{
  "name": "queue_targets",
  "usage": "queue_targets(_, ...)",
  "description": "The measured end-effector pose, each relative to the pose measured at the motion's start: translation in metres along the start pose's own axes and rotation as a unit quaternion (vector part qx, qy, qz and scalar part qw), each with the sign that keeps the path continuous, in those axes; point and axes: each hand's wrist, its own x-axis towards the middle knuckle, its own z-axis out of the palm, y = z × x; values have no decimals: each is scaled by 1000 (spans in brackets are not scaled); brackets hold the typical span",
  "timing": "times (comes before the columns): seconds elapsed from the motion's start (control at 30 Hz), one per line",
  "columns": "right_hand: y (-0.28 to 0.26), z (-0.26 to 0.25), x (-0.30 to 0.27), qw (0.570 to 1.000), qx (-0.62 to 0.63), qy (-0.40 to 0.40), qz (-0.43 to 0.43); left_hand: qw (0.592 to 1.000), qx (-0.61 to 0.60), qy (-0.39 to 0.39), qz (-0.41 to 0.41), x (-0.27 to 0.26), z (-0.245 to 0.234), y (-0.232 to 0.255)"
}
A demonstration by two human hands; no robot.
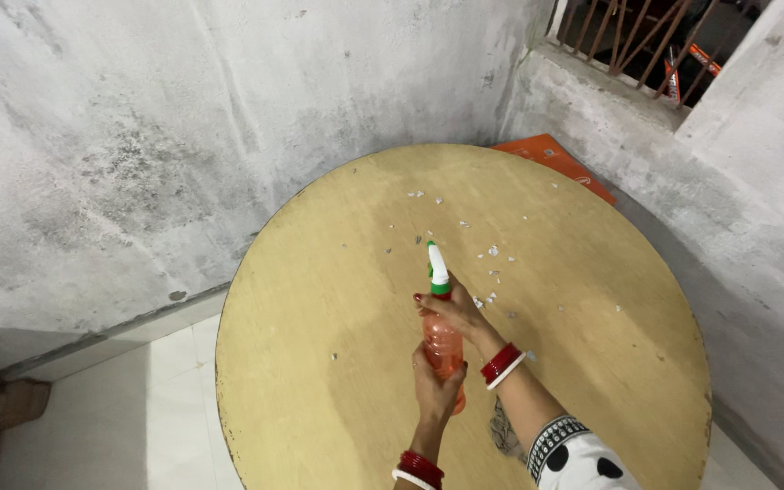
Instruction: The person sprays a cleaning solution onto a round wooden table and wipes the surface with a cloth. They repeatedly spray and wipe different sections to remove debris and clean the tabletop.
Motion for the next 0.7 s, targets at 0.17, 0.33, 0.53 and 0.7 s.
queue_targets(0.17,2,-8,6,1000,-16,15,-2,999,37,21,-11,-3,6,8)
queue_targets(0.33,9,-22,12,998,-48,38,-30,997,63,2,-55,2,13,14)
queue_targets(0.53,11,-34,12,995,-66,67,-14,996,65,-25,-55,4,20,12)
queue_targets(0.7,16,-44,5,994,-59,78,-37,998,26,-35,-47,2,30,9)
